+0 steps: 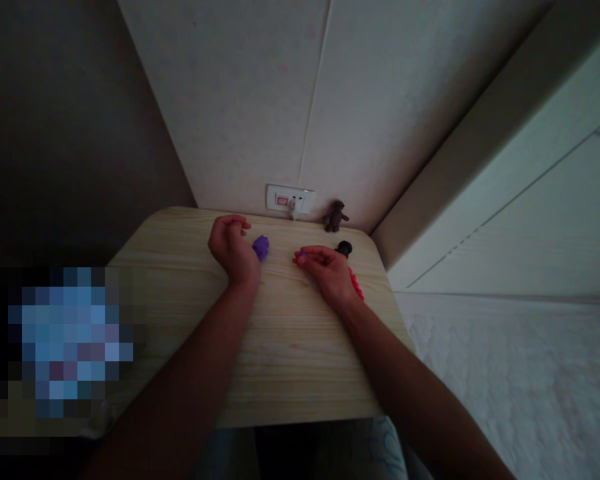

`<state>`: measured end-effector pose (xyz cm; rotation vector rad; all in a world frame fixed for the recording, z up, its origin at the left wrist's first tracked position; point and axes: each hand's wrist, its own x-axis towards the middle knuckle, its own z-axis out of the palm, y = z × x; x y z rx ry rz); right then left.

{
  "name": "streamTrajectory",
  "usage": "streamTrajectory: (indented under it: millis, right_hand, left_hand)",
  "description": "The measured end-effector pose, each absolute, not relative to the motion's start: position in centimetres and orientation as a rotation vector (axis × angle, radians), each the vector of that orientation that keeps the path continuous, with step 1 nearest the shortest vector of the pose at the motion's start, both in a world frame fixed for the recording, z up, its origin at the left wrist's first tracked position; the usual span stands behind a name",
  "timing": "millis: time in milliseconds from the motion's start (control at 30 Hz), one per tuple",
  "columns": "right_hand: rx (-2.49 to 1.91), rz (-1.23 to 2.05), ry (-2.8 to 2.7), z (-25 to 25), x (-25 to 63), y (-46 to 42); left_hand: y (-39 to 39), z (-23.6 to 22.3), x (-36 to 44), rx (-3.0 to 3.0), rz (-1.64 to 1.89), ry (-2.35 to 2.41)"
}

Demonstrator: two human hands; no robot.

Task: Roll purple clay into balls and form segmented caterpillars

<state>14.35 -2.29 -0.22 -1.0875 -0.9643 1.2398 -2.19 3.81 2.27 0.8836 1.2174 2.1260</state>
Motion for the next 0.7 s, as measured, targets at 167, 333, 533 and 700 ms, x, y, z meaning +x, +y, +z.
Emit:
streamTrajectory:
  millis: [167,333,533,700]
  right_hand:
    - [-0.990,1.317,-0.965,-0.3,14.1,-2.4]
    - [-0.939,1.353,-1.011,-0.3,14.0,-2.5]
    - [-0.998,1.376,-0.996,-0.2,14.0,-2.4]
    - [-1.025,1.351,-1.018,-0.4,14.0,-2.3]
  left_hand:
    - [4.6,0.9,-2.7,0.899,2.105,1.286]
    - [4.8,0.4,-2.7,0.872,2.053,1.286]
    - [4.9,0.2,-2.7,0.854,2.023,1.291]
    - [4.8,0.2,-2.8,0.845,2.002,1.289]
